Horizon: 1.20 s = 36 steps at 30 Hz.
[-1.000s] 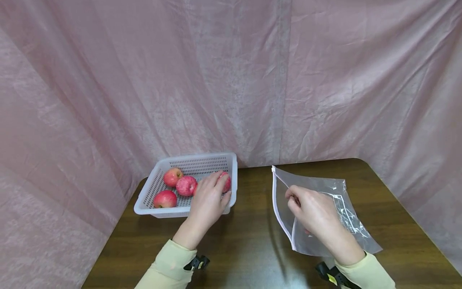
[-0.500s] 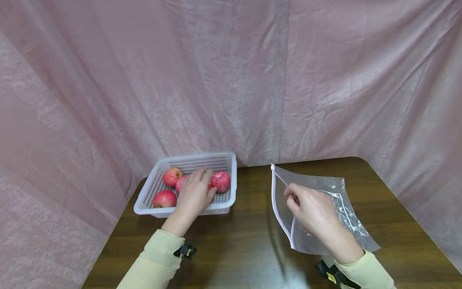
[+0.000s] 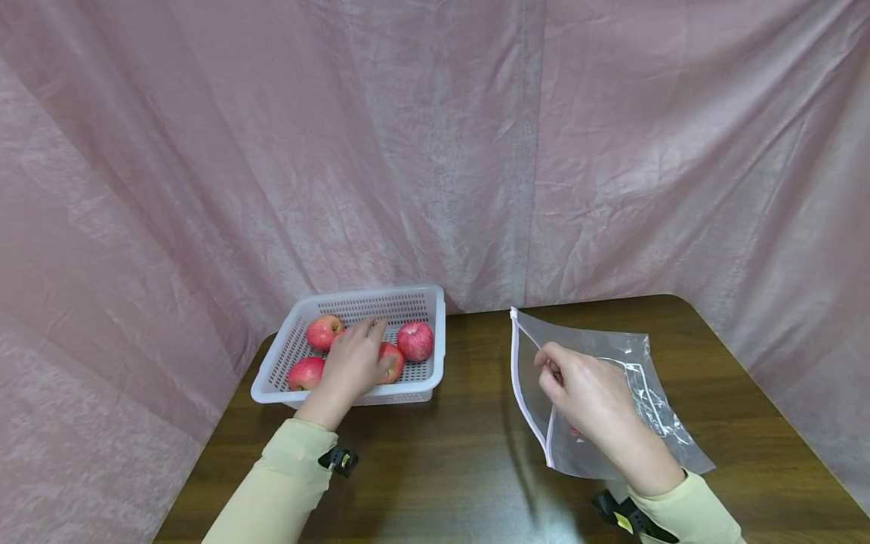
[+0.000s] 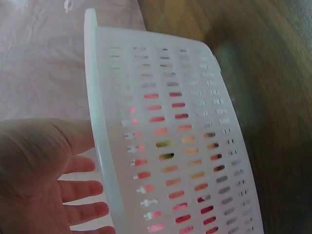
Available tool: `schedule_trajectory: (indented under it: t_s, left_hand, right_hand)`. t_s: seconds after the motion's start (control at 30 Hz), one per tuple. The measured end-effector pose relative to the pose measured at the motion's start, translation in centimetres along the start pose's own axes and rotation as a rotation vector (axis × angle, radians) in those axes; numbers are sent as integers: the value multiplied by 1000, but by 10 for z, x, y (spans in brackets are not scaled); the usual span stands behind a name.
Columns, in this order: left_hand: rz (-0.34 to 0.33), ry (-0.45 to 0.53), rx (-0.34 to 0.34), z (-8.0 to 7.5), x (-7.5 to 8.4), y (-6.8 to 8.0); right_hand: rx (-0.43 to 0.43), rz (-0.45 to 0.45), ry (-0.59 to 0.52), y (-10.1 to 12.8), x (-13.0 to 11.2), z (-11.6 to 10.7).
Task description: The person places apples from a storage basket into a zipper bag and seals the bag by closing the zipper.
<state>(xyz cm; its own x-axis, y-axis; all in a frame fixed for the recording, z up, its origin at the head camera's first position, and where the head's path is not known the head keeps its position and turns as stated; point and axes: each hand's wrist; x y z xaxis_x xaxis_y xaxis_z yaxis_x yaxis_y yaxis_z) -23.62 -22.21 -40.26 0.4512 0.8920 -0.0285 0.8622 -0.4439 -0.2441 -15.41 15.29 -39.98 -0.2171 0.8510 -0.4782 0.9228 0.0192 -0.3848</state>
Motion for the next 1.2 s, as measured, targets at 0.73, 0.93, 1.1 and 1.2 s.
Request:
schedule_trajectory:
  t_s: [0.73, 0.93, 1.1, 1.2]
  left_hand:
    - [-34, 32, -267, 5, -12, -10]
    - [-47, 43, -283, 8, -15, -12]
    - [-63, 44, -300, 11, -17, -14]
    - [-62, 35, -293, 12, -18, -14]
  right_hand:
    - [-36, 8, -18, -2, 1, -1]
    - [-42, 8, -22, -1, 1, -1]
    - [-39, 3, -21, -1, 1, -1]
    - [-40, 1, -19, -1, 1, -1]
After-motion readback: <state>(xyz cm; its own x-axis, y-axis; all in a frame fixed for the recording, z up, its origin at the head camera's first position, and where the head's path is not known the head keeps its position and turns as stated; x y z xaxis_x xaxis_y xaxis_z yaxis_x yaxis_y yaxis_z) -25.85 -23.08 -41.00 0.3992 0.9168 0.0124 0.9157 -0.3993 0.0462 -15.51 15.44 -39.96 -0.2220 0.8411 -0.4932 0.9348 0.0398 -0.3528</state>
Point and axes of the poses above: each hand's wrist, its own y-axis away from the middle knuckle, its own z-axis out of the palm, x = y × z, and after that the axes turned 10 degrees about z, right-handed
